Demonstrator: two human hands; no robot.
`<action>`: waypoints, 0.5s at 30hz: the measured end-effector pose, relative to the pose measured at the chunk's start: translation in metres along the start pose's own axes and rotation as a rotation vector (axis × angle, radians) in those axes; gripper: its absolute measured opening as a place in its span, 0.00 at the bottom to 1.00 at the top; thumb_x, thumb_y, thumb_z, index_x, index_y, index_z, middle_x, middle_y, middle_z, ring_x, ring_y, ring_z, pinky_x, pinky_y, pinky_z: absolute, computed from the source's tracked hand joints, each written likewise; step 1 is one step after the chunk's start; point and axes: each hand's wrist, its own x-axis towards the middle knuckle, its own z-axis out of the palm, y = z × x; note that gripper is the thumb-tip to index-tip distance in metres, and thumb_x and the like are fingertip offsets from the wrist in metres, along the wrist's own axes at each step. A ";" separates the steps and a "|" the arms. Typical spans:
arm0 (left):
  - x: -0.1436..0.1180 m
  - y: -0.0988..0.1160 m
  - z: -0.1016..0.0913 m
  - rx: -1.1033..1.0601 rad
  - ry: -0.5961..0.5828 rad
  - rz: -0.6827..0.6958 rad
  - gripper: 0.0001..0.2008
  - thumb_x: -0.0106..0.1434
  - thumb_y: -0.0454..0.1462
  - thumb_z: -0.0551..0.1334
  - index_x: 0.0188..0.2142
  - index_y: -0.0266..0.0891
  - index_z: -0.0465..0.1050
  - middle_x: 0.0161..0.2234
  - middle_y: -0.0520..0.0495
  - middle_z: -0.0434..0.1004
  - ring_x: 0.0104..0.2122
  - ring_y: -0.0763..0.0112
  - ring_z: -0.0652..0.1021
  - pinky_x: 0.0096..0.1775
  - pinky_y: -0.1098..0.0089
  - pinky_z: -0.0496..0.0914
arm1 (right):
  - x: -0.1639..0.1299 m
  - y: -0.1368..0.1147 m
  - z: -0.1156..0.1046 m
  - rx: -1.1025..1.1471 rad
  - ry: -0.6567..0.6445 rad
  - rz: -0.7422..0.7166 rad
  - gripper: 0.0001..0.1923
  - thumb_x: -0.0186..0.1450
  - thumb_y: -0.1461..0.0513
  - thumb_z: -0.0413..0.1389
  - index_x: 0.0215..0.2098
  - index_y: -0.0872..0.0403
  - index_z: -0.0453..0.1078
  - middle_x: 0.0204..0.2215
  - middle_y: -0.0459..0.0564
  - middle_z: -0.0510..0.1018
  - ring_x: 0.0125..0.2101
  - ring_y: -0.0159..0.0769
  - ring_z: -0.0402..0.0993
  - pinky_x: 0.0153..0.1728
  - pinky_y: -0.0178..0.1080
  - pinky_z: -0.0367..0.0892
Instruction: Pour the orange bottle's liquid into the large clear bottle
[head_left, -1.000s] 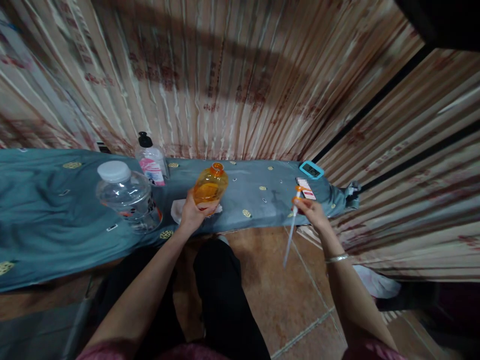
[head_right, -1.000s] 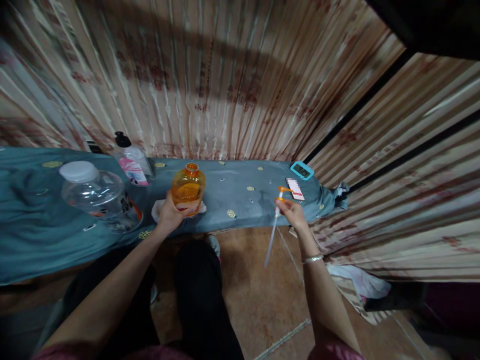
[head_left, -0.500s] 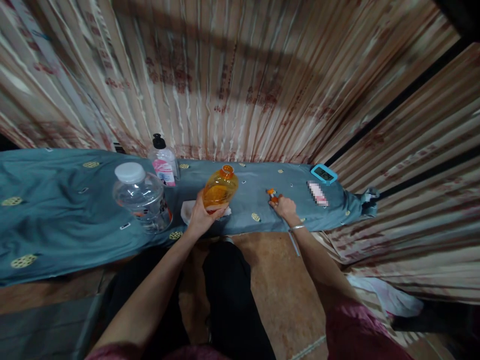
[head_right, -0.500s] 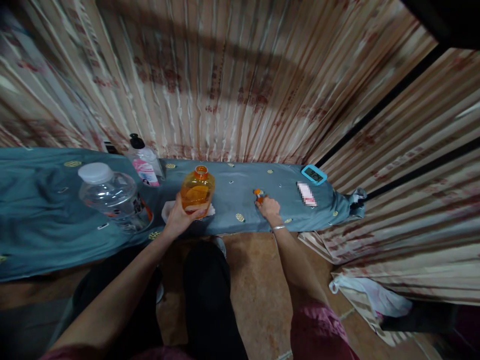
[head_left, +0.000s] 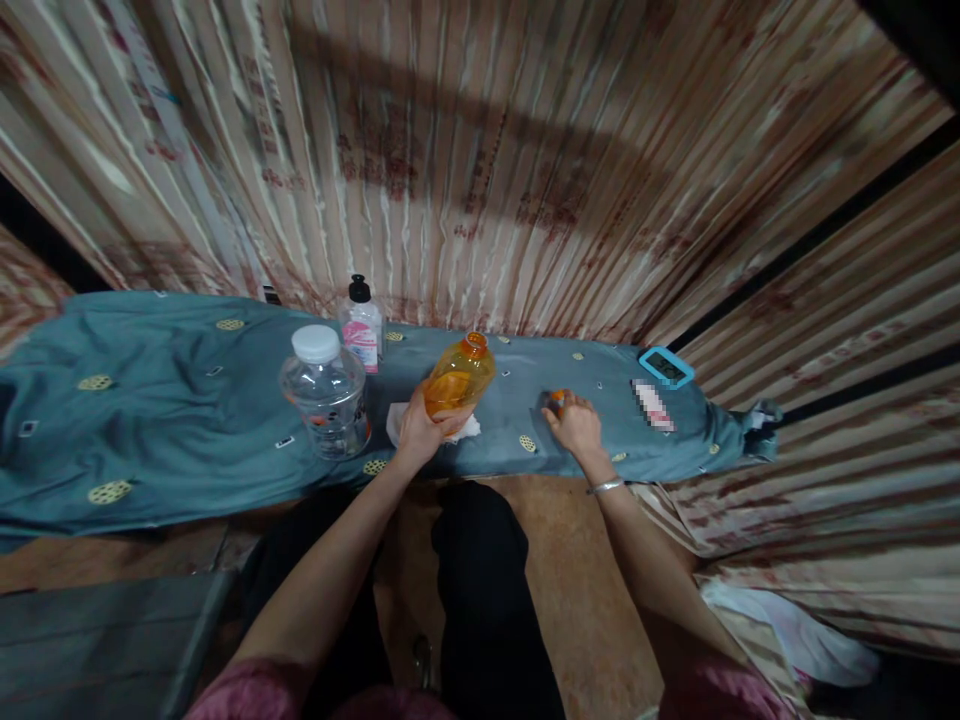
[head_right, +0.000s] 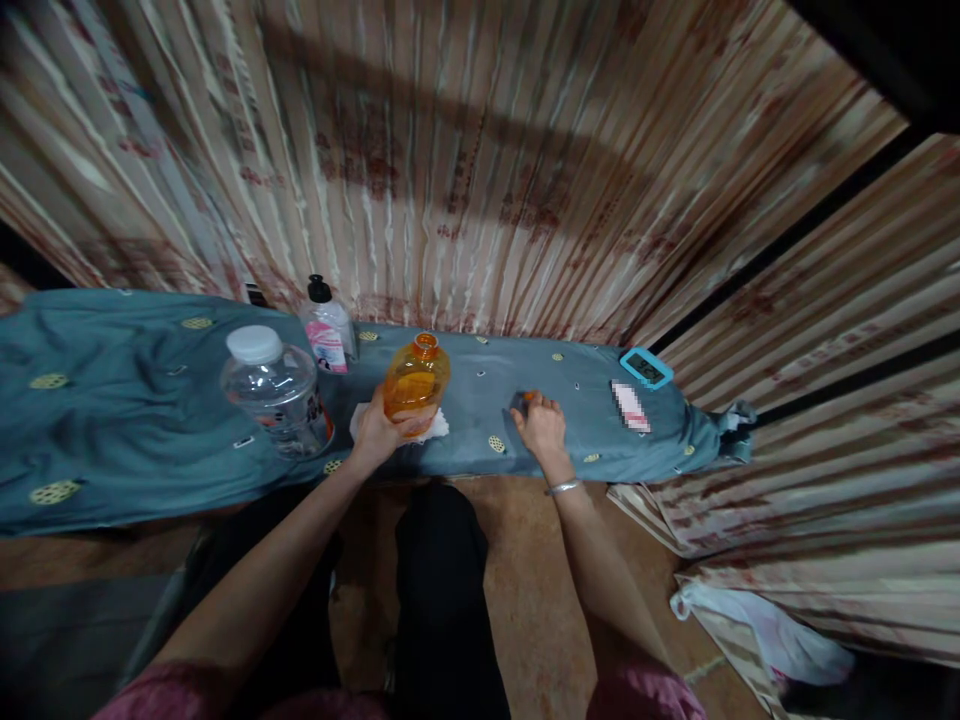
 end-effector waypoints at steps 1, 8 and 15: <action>0.001 -0.001 0.000 -0.016 -0.010 -0.024 0.36 0.50 0.41 0.78 0.57 0.42 0.68 0.52 0.40 0.83 0.53 0.48 0.83 0.54 0.52 0.79 | -0.004 -0.007 -0.002 0.038 0.018 -0.029 0.23 0.76 0.55 0.57 0.63 0.62 0.68 0.56 0.62 0.81 0.59 0.50 0.76 0.59 0.52 0.71; 0.003 -0.006 0.000 -0.130 -0.027 -0.002 0.36 0.48 0.36 0.78 0.56 0.42 0.69 0.53 0.41 0.82 0.54 0.50 0.83 0.57 0.48 0.77 | -0.040 -0.054 -0.022 0.396 0.125 -0.180 0.26 0.73 0.62 0.60 0.64 0.71 0.67 0.60 0.71 0.78 0.61 0.57 0.75 0.62 0.53 0.68; -0.003 -0.014 0.005 -0.097 -0.047 0.050 0.45 0.52 0.41 0.77 0.66 0.42 0.62 0.55 0.38 0.81 0.55 0.48 0.82 0.57 0.48 0.78 | -0.104 -0.112 -0.048 0.918 0.108 -0.409 0.23 0.73 0.55 0.54 0.58 0.64 0.73 0.48 0.63 0.86 0.46 0.51 0.85 0.52 0.51 0.78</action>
